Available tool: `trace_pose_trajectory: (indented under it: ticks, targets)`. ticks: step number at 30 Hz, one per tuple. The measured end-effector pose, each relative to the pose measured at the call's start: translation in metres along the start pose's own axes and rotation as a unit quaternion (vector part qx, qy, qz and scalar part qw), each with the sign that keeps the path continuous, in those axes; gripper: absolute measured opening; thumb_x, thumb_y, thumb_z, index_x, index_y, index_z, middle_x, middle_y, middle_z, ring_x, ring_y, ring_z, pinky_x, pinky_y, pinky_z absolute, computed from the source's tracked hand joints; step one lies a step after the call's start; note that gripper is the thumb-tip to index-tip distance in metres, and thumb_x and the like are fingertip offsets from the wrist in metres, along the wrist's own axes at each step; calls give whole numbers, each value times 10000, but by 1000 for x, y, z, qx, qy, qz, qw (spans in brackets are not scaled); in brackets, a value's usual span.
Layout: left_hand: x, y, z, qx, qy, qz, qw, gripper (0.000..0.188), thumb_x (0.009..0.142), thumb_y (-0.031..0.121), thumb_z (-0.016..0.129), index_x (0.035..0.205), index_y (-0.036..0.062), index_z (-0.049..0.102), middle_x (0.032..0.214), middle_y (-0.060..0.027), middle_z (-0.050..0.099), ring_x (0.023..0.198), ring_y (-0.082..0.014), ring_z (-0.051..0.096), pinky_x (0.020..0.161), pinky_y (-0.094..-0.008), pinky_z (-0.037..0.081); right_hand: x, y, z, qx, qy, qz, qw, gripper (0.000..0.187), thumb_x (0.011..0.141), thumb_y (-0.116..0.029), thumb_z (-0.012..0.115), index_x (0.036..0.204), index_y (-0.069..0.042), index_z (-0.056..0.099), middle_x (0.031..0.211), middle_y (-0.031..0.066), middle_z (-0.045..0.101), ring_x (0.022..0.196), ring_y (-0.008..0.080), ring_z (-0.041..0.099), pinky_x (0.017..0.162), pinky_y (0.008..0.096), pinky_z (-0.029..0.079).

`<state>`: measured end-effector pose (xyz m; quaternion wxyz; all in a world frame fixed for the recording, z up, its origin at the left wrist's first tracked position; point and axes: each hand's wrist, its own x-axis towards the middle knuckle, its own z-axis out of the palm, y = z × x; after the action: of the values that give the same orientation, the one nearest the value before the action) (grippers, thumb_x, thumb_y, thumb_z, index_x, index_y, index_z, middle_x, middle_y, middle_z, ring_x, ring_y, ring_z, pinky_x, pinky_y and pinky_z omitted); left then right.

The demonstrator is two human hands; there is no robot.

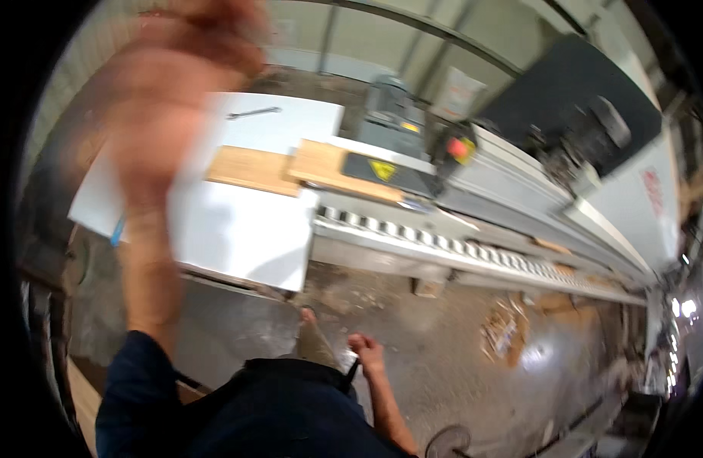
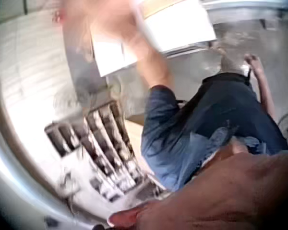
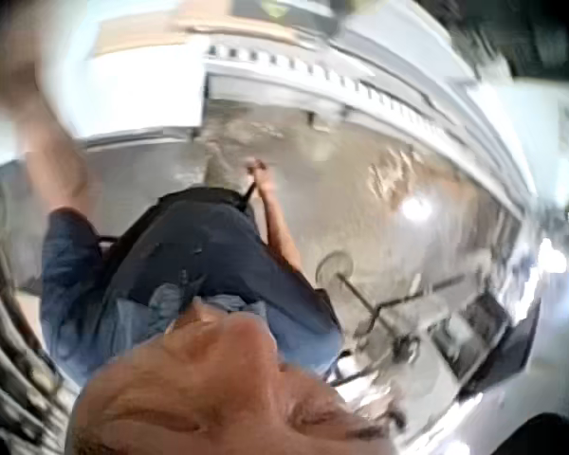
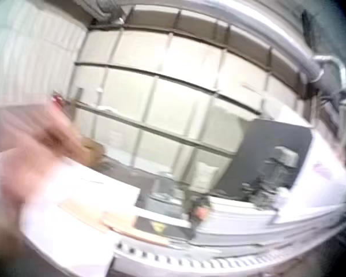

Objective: The person picks up a wooden board from a stack, places it on a white workbench next to a machine, and then returns it to the stack, repeating this action with the same or similar boards.

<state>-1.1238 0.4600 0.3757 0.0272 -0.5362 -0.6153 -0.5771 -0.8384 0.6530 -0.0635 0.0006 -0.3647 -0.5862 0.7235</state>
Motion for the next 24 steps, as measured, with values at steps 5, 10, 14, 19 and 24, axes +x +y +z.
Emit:
trace_pose_trajectory:
  ticks: [5, 10, 14, 19, 24]
  targets:
    - [-66, -264, 26, 145, 143, -435, 877, 641, 770, 427, 641, 1140, -75, 494, 1128, -241, 543, 1082, -312, 512, 883, -398, 418, 43, -77, 52, 31, -47, 21, 998, 338, 818, -221, 656, 1053, 13, 594, 896, 57, 648, 794, 126, 598, 725, 260, 475]
    - [-79, -318, 58, 392, 238, -399, 794, 567, 702, 377, 692, 1020, -67, 540, 901, -235, 607, 882, -375, 571, 768, -414, 460, 46, -136, 74, -57, -57, -24, 996, 362, 834, -239, 641, 1081, 17, 579, 909, 80, 648, 846, 156, 605, 762, 281, 477]
    - [-90, -331, 44, 384, 152, -450, 791, 444, 735, 311, 688, 974, -46, 579, 821, -144, 599, 706, -264, 554, 665, -335, 447, 56, -139, 88, -25, -43, -52, 997, 357, 846, -246, 627, 1079, 20, 578, 925, 89, 647, 859, 172, 609, 776, 307, 480]
    - [-123, -324, -18, -25, 232, -550, 802, 187, 799, 159, 606, 861, -17, 615, 715, -2, 512, 661, -100, 451, 585, -271, 388, 59, -144, 131, 9, -23, -52, 998, 330, 856, -209, 616, 1068, 43, 585, 940, 92, 637, 875, 146, 586, 801, 282, 460]
    - [-207, -346, -120, -44, 318, -531, 784, 210, 799, 159, 616, 931, -4, 622, 770, -34, 590, 675, -136, 539, 596, -294, 446, 68, -174, 195, -131, -32, -152, 979, 289, 865, -189, 590, 1046, 35, 602, 951, 105, 639, 887, 159, 582, 807, 278, 449]
